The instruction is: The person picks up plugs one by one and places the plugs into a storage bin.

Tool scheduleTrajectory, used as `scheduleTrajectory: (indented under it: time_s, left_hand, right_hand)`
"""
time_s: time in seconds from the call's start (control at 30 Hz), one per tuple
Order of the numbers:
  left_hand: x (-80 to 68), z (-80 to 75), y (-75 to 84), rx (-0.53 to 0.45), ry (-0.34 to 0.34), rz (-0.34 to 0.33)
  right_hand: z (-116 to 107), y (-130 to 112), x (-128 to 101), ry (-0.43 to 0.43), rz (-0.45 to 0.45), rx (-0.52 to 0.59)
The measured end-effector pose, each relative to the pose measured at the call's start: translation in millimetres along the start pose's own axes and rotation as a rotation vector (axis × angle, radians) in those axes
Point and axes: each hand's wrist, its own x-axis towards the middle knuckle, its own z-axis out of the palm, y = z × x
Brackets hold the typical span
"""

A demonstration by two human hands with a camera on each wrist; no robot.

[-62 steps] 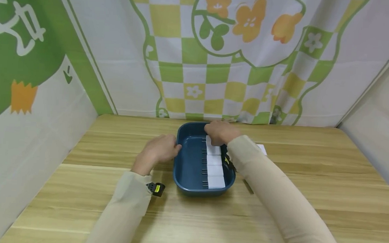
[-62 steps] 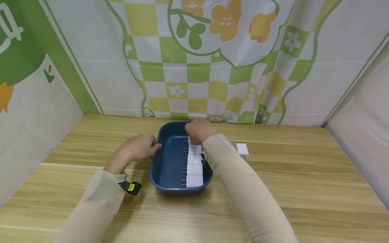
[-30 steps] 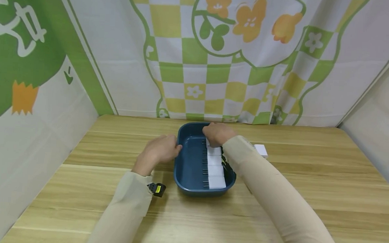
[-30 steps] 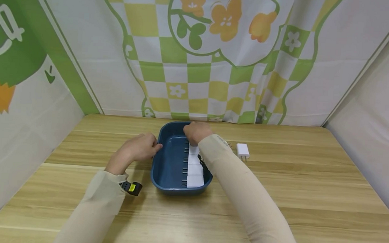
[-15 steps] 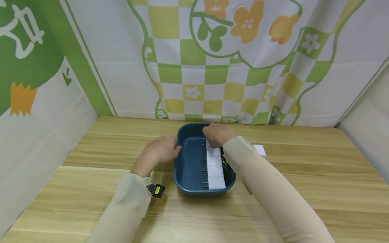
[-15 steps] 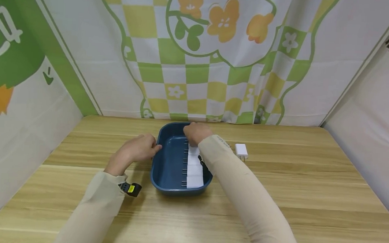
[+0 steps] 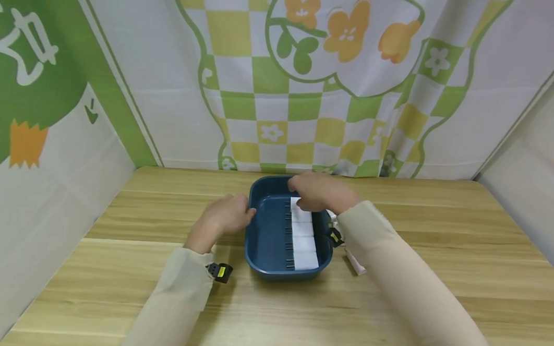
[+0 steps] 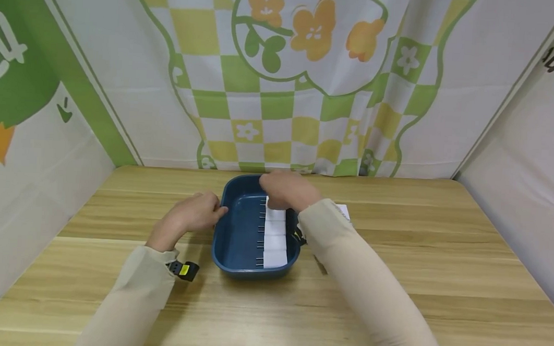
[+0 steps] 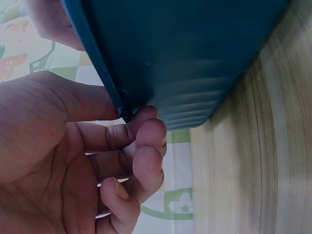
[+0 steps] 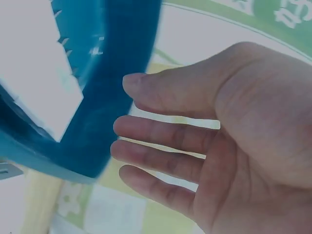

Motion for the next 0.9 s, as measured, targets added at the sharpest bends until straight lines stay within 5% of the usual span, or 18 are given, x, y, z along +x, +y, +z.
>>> scheduleTrajectory:
  time_s: [0.57, 0.9]
  left_hand:
    - [1.4, 0.9, 0.4, -0.005, -0.011, 0.0]
    - [1.8, 0.5, 2.7, -0.009, -0.029, -0.007]
  right_hand:
    - [13.1, 13.7, -74.4, 0.255, -0.051, 0.157]
    - [23.7, 34.9, -92.8, 0.336, 0.003, 0.246]
